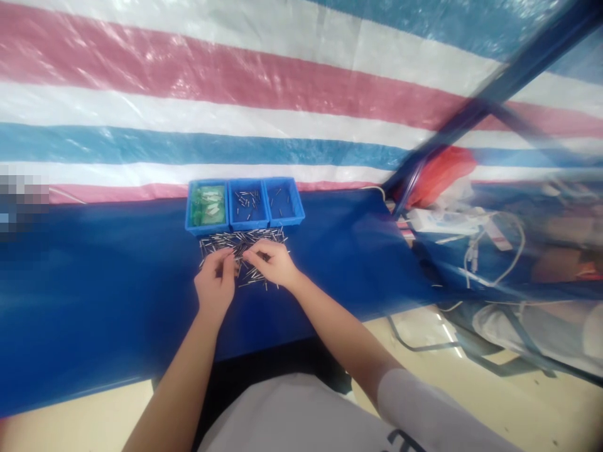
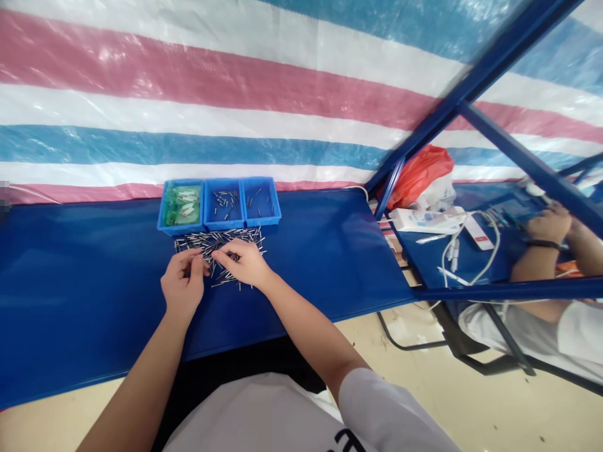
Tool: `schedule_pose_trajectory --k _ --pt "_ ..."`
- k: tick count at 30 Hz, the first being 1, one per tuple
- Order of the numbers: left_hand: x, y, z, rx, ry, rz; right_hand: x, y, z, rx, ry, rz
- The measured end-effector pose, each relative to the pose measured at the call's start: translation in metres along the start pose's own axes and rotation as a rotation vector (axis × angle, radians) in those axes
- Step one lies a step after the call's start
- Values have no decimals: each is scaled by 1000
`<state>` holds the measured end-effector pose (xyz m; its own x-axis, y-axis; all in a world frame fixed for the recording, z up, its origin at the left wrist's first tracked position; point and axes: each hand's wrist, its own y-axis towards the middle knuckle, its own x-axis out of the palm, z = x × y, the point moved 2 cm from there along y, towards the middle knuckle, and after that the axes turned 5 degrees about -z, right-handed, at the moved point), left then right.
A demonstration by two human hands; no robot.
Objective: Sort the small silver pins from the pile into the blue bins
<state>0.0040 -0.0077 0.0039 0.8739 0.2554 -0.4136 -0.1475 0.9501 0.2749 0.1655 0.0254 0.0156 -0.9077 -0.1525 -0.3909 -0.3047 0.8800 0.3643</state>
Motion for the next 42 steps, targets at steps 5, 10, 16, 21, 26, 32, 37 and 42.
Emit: schedule_pose_trajectory --k 5,10,16,21,26,32,37,42 --pt "0 0 1 9 -24 3 -1 1 0 27 27 23" --pt "1 0 -1 -4 -44 11 -2 1 0 37 55 45" --pt "1 1 -3 10 -19 16 -3 1 -2 56 110 65" --pt "0 1 -5 12 4 15 -4 2 -1 120 149 84" --pt "0 1 -5 11 19 5 -5 3 3 163 216 118" --pt "-1 1 -4 8 -8 10 -4 3 4 188 258 109" --pt "-1 1 -1 15 -31 32 -4 2 3 186 233 107" --pt "0 1 1 1 -49 38 -4 2 5 187 222 108"
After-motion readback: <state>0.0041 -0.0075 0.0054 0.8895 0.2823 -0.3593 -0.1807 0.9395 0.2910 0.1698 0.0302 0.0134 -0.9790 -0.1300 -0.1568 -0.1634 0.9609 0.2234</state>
